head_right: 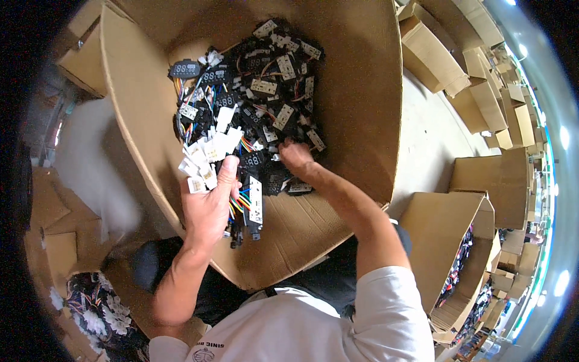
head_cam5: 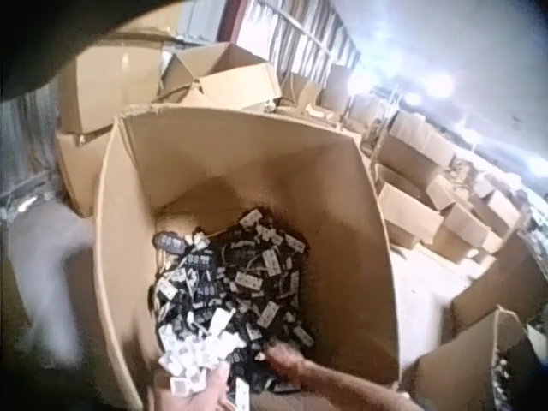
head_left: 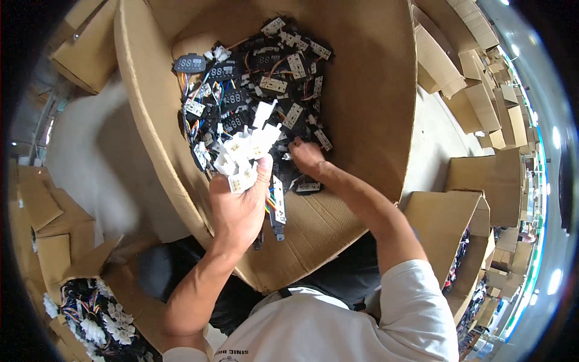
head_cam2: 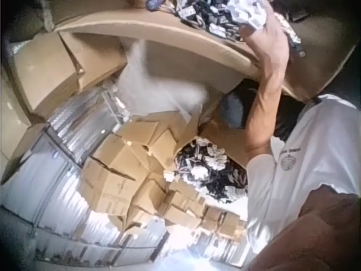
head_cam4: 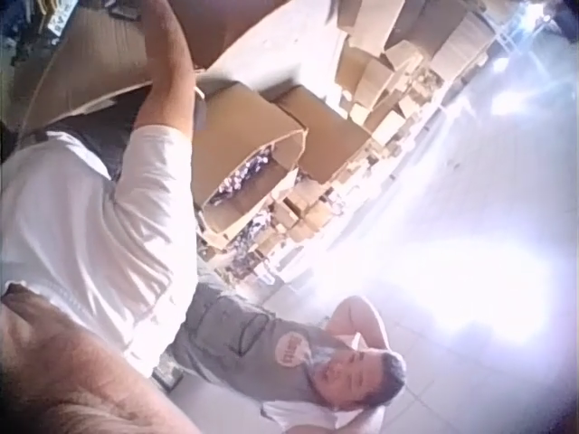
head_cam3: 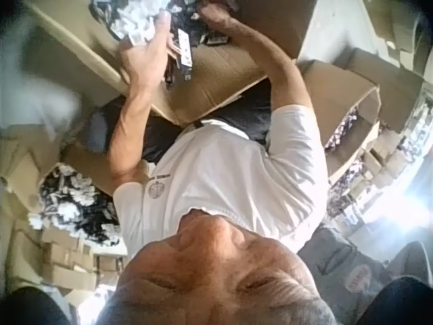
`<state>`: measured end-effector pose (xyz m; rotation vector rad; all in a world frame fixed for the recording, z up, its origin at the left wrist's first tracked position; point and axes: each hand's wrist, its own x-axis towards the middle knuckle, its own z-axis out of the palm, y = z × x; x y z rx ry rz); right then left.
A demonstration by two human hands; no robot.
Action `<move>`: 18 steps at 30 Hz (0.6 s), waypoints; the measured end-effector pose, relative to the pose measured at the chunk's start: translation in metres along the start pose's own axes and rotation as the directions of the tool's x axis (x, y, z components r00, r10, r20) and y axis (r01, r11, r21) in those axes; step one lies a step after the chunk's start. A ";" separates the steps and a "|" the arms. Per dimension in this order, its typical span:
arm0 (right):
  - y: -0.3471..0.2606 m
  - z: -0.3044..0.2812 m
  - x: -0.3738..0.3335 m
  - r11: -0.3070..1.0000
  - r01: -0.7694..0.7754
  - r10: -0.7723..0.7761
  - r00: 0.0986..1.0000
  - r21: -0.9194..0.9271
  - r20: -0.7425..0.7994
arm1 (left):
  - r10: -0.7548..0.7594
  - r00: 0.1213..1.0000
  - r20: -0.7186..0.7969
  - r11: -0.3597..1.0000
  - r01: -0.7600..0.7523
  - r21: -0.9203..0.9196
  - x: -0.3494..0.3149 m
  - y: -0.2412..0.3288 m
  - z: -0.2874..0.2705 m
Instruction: The person sorts electrical wiring harnesses and electrical connectors by hand, bundling them with rubber bands and placing them into cardboard boxes.
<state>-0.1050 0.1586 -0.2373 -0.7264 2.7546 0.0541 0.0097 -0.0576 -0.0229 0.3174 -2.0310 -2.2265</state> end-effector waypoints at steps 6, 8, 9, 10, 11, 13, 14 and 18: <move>0.024 -0.021 -0.016 0.978 0.086 -0.089 0.996 0.188 0.005 | 0.009 0.999 -0.032 0.999 -0.008 0.042 -0.004 0.005 -0.003; 0.086 -0.041 -0.031 0.978 -0.093 0.084 0.995 0.186 0.054 | 0.011 1.000 0.008 1.000 -0.012 0.012 -0.006 0.013 0.005; 0.061 -0.086 -0.036 0.812 -0.238 0.269 0.963 0.533 0.020 | -0.012 0.999 -0.037 1.000 0.012 0.021 -0.009 0.011 -0.006; 0.066 -0.117 -0.052 0.775 -0.212 0.289 0.957 0.595 -0.036 | -0.023 0.999 -0.034 1.000 0.023 -0.002 -0.010 0.013 -0.004; 0.062 -0.145 -0.069 0.768 -0.165 0.296 0.949 0.619 -0.114 | 0.017 0.999 -0.027 0.998 -0.015 0.067 -0.009 0.012 -0.002; 0.024 -0.202 -0.091 0.817 0.137 0.109 0.918 0.560 -0.382 | 0.123 0.992 -0.036 0.984 -0.117 0.136 -0.007 0.001 -0.008; 0.009 -0.221 -0.095 0.809 0.207 0.045 0.911 0.550 -0.410 | 0.227 0.973 -0.031 0.956 -0.217 0.195 -0.005 -0.004 -0.009; -0.011 -0.248 -0.095 0.791 0.122 0.045 0.966 0.600 -0.256 | 0.220 0.975 0.022 0.970 -0.221 0.104 -0.004 0.003 0.004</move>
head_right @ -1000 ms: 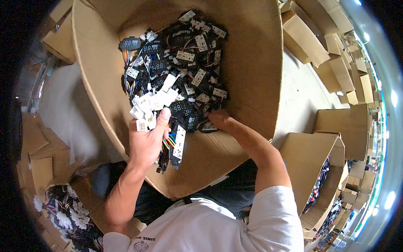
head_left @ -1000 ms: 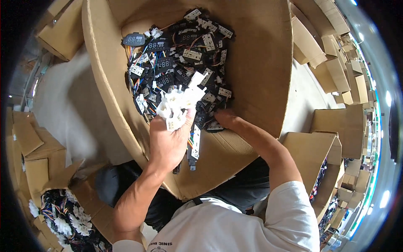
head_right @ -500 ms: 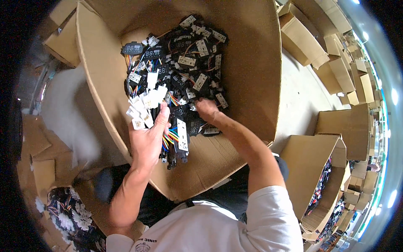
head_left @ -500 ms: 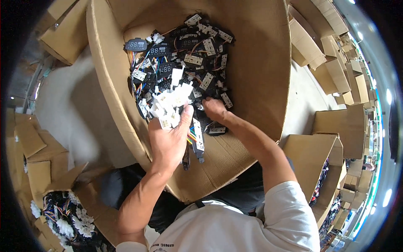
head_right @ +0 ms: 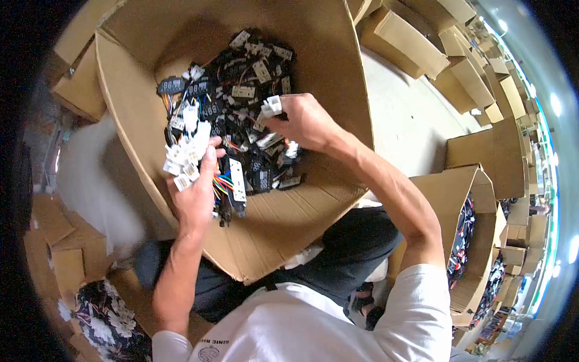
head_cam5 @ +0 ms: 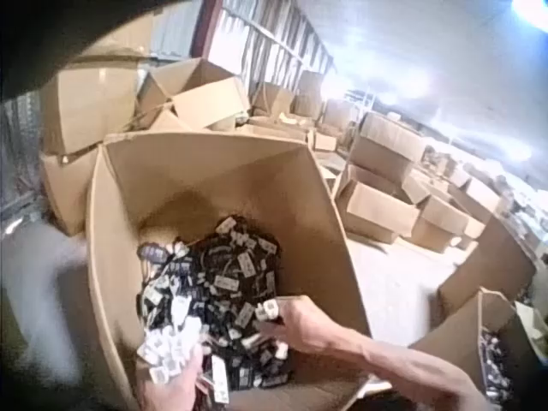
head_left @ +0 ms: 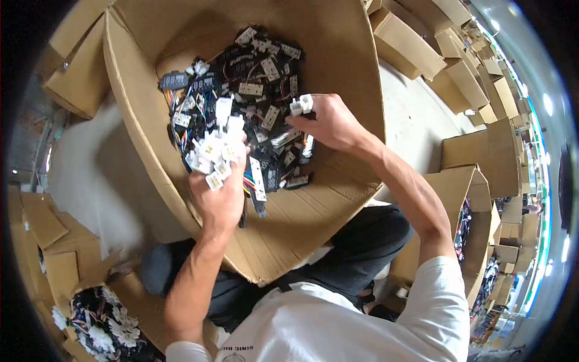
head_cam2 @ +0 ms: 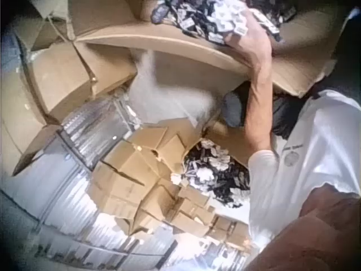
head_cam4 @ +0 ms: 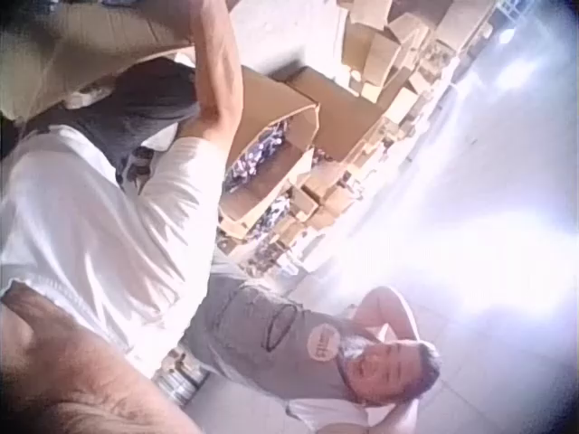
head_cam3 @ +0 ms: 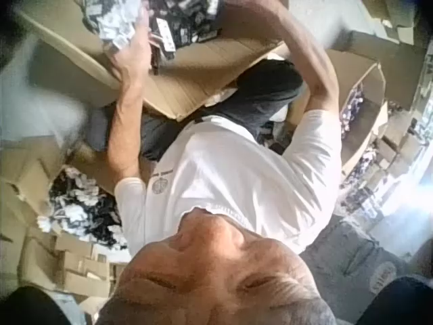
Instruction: The person sorts electrical wiring harnesses and electrical connectors by hand, bundling them with rubber bands and placing them into cardboard boxes.
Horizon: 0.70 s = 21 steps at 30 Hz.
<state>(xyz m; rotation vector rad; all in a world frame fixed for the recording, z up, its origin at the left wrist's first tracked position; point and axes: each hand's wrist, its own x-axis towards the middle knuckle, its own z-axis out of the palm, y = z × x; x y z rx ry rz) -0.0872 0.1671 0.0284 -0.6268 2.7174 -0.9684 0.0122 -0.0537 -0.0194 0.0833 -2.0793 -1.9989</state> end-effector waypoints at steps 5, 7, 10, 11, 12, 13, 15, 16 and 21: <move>-0.062 -0.002 0.002 0.951 0.268 -0.277 0.960 0.154 0.038 | 0.177 0.981 -0.075 0.984 -0.174 0.044 -0.002 0.007 0.008; -0.068 0.014 0.012 0.927 0.256 -0.289 0.954 0.274 0.086 | 0.180 0.979 -0.094 0.980 -0.188 -0.073 0.003 0.005 0.004; -0.068 0.007 0.018 0.704 0.046 -0.299 0.924 0.709 0.237 | 0.216 0.971 -0.102 0.971 -0.225 -0.082 0.008 0.012 0.000; -0.066 0.004 0.019 0.655 -0.004 -0.336 0.894 0.755 0.297 | 0.212 0.972 -0.104 0.972 -0.220 -0.080 0.007 0.009 -0.003; -0.063 0.002 0.021 0.605 -0.060 -0.378 0.856 0.794 0.353 | 0.147 0.988 -0.046 0.987 -0.150 -0.051 0.004 0.006 -0.008; -0.050 0.002 0.030 0.600 -0.066 -0.409 0.831 0.797 0.377 | 0.080 0.997 0.010 0.997 -0.080 -0.016 0.001 0.004 -0.014; -0.002 0.013 0.053 0.598 -0.187 -0.167 0.922 0.780 0.348 | 0.059 0.996 -0.065 0.995 -0.053 0.087 0.000 -0.004 -0.011; 0.042 0.029 0.067 0.638 -0.208 -0.036 0.954 0.742 0.298 | -0.037 0.995 -0.095 0.998 0.041 0.048 0.001 0.001 -0.008; 0.196 0.148 0.035 0.914 -0.067 0.182 0.949 -0.401 0.257 | -0.199 0.975 -0.103 0.968 0.178 -0.179 0.010 0.006 -0.006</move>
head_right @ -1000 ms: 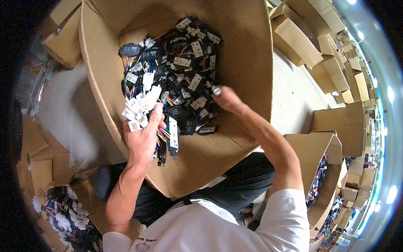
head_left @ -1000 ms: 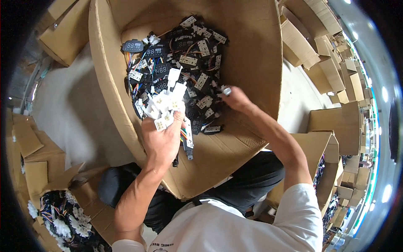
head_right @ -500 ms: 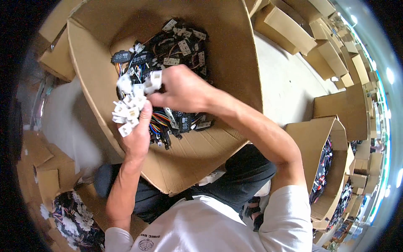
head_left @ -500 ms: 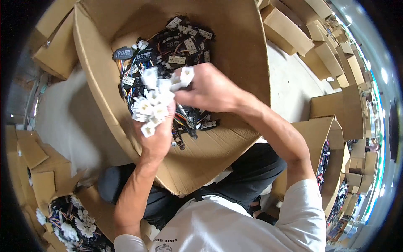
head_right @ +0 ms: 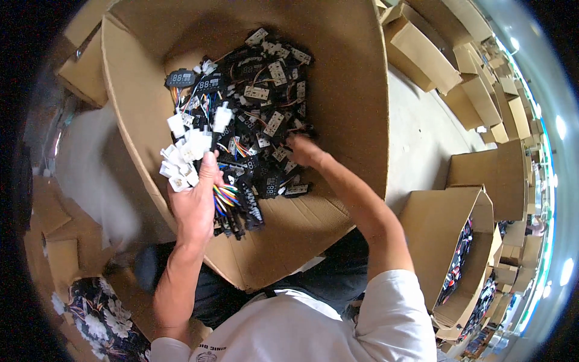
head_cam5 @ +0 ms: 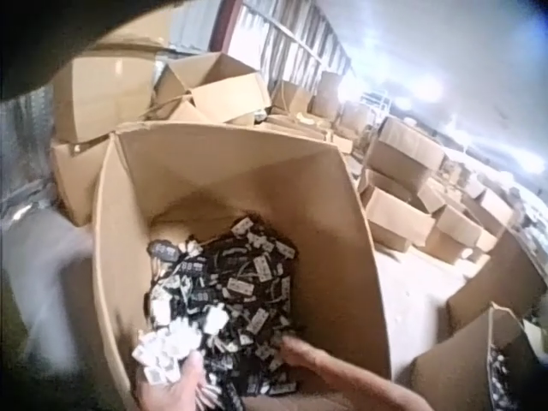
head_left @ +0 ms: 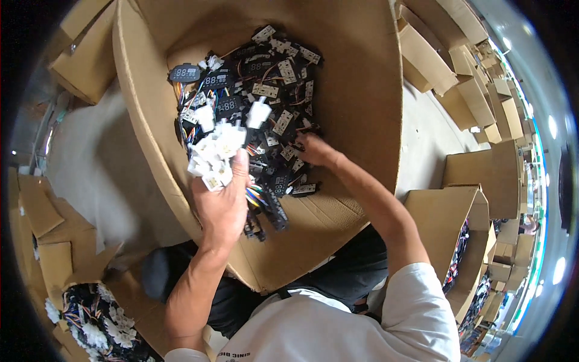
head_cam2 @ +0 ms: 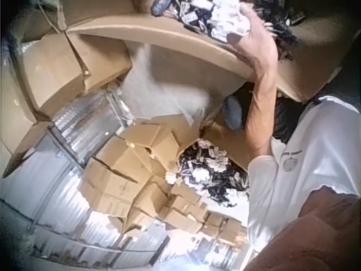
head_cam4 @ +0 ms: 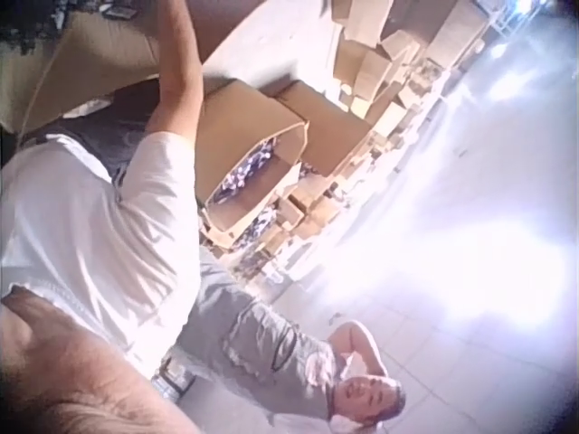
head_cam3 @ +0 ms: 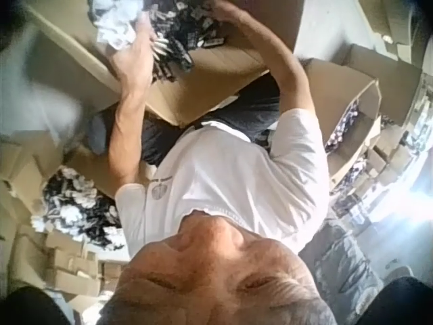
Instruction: The person sorts electrical wiring harnesses and electrical connectors by hand, bundling them with rubber bands and placing them into cardboard boxes.
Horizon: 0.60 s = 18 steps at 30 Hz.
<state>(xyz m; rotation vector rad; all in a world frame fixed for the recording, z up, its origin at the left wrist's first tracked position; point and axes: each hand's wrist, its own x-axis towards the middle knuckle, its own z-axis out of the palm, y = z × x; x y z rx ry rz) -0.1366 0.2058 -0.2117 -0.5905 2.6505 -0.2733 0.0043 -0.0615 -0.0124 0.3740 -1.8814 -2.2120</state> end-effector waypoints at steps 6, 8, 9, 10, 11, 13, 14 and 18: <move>-0.019 0.053 -0.017 0.960 -0.008 0.050 0.989 0.279 -0.141 | -0.001 1.000 0.001 0.999 0.001 0.033 -0.002 0.001 0.002; -0.026 0.045 -0.023 0.934 -0.101 0.144 0.984 0.344 -0.104 | 0.001 0.999 0.035 0.998 -0.004 0.065 0.000 0.002 -0.003; -0.029 0.038 -0.026 0.975 -0.020 0.049 0.991 0.223 -0.124 | 0.005 0.998 0.069 0.995 -0.011 0.096 0.000 0.003 -0.005; -0.023 0.034 -0.028 0.994 0.057 -0.044 0.990 0.093 -0.135 | 0.042 0.998 0.051 0.999 -0.044 0.031 0.001 0.002 0.000; -0.015 0.030 -0.030 0.995 0.051 -0.039 0.989 0.087 -0.140 | 0.046 0.997 0.056 0.999 -0.047 0.024 0.001 0.001 0.003; -0.008 0.019 -0.031 0.975 0.135 -0.161 0.978 -0.178 -0.137 | 0.023 0.998 0.062 1.000 -0.024 0.015 0.002 0.000 0.004; -0.009 0.014 -0.032 0.974 0.139 -0.165 0.977 -0.181 -0.137 | 0.052 0.997 0.065 0.999 -0.051 -0.019 0.003 -0.003 0.005; 0.006 0.016 -0.031 0.942 0.021 -0.015 1.000 0.336 -0.021 | 0.034 0.996 0.078 0.999 -0.035 0.005 0.003 -0.001 0.005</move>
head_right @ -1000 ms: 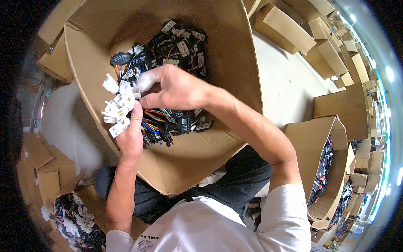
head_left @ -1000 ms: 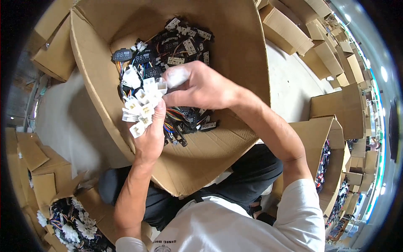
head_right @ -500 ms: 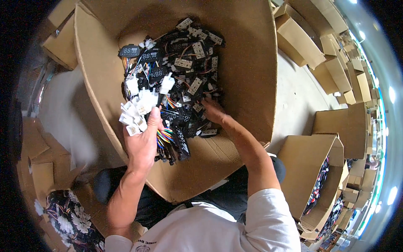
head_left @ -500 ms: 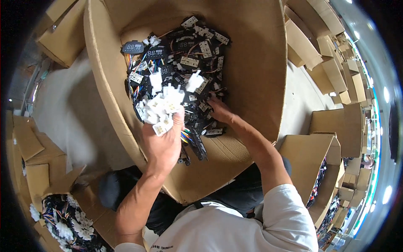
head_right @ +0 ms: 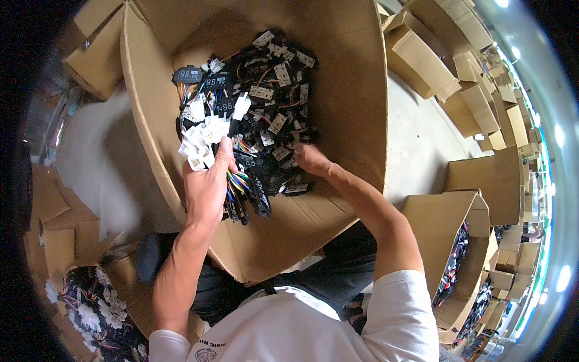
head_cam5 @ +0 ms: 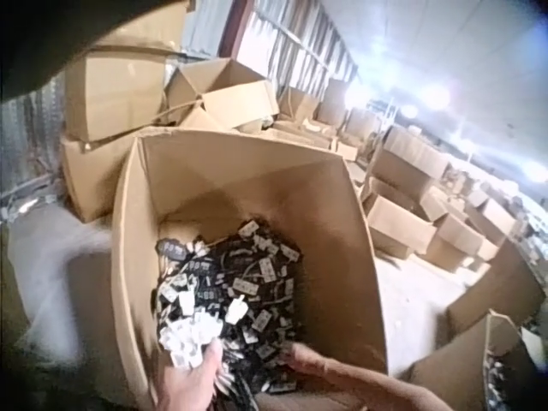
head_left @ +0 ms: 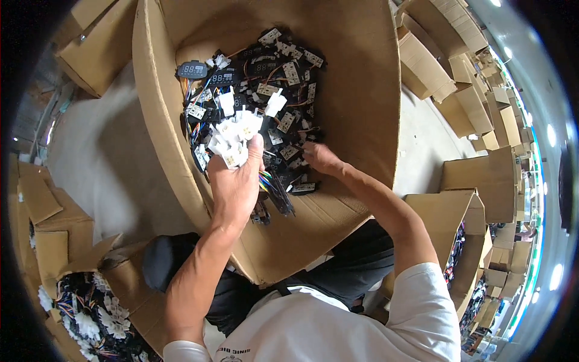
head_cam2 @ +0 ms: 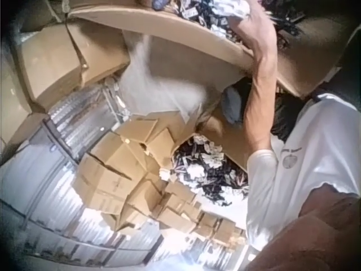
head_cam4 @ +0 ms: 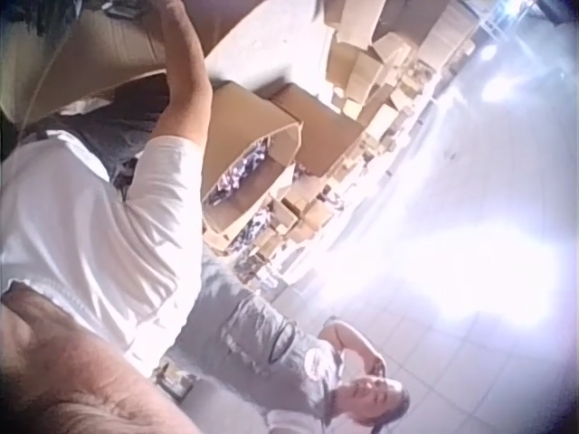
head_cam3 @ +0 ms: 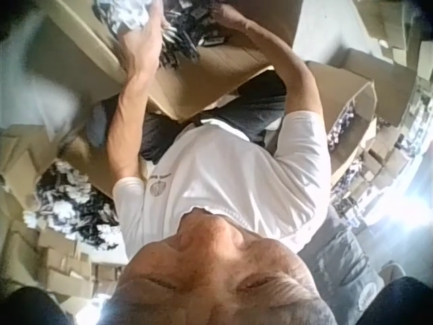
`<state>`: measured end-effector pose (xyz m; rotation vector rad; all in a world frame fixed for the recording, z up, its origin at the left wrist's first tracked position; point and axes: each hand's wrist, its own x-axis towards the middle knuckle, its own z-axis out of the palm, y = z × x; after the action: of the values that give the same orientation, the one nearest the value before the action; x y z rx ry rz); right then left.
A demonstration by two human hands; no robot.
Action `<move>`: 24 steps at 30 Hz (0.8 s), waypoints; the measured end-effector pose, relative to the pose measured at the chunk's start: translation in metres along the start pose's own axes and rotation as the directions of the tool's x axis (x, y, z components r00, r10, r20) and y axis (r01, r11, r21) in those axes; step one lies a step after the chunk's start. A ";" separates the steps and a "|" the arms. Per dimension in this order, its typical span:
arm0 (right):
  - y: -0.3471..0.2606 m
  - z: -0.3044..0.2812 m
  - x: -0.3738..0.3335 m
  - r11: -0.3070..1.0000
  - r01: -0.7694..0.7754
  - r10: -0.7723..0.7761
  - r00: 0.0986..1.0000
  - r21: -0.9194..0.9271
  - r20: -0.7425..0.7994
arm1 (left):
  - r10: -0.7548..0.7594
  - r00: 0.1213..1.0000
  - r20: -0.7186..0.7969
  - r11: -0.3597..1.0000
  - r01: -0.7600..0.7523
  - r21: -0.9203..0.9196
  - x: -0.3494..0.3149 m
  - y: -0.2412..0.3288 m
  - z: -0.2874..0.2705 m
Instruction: The person sorts electrical wiring harnesses and electrical connectors by hand, bundling them with rubber bands and placing them into cardboard boxes.
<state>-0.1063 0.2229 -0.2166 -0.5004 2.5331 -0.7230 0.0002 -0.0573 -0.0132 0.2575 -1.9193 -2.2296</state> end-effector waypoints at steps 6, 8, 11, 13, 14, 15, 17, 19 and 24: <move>0.075 0.054 0.005 0.996 -0.086 0.086 0.996 0.000 -0.033 | 0.020 1.000 0.021 0.998 -0.019 -0.058 -0.007 0.002 0.019; 0.062 0.072 0.011 0.995 -0.099 0.101 0.992 0.031 -0.074 | 0.023 1.000 -0.002 0.998 -0.023 -0.052 -0.009 0.001 0.014; 0.021 0.074 0.002 0.994 -0.006 0.008 1.000 0.112 -0.020 | 0.030 0.999 -0.029 0.999 -0.029 0.039 -0.008 -0.009 -0.009; 0.009 0.035 -0.002 0.986 -0.078 0.064 0.993 0.145 0.097 | 0.022 0.999 -0.024 1.000 -0.022 0.022 -0.008 -0.010 -0.005; 0.006 0.013 -0.006 0.933 0.198 -0.159 0.976 -0.300 0.150 | 0.006 0.999 -0.048 1.000 -0.005 0.017 -0.006 -0.012 -0.001; 0.001 -0.007 -0.008 0.622 0.437 -0.321 0.899 -0.649 0.298 | -0.010 0.997 -0.072 1.000 0.011 0.014 -0.005 -0.013 0.002; -0.015 -0.043 -0.011 0.568 0.338 -0.333 0.928 -0.751 0.165 | -0.045 0.998 -0.048 0.999 0.044 -0.028 -0.002 -0.011 0.003; -0.107 -0.087 -0.026 0.961 0.228 -0.259 0.943 -0.159 -0.208 | 0.060 0.987 -0.149 0.994 -0.045 0.102 -0.004 -0.012 -0.013; -0.134 -0.143 -0.067 0.886 0.306 -0.390 0.898 -0.348 -0.204 | 0.132 0.991 -0.034 0.991 -0.132 0.011 -0.005 0.005 0.006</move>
<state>-0.0952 0.2040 -0.0109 -1.0582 2.8662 -0.5448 0.0032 -0.0510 -0.0069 0.1641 -1.8713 -2.1184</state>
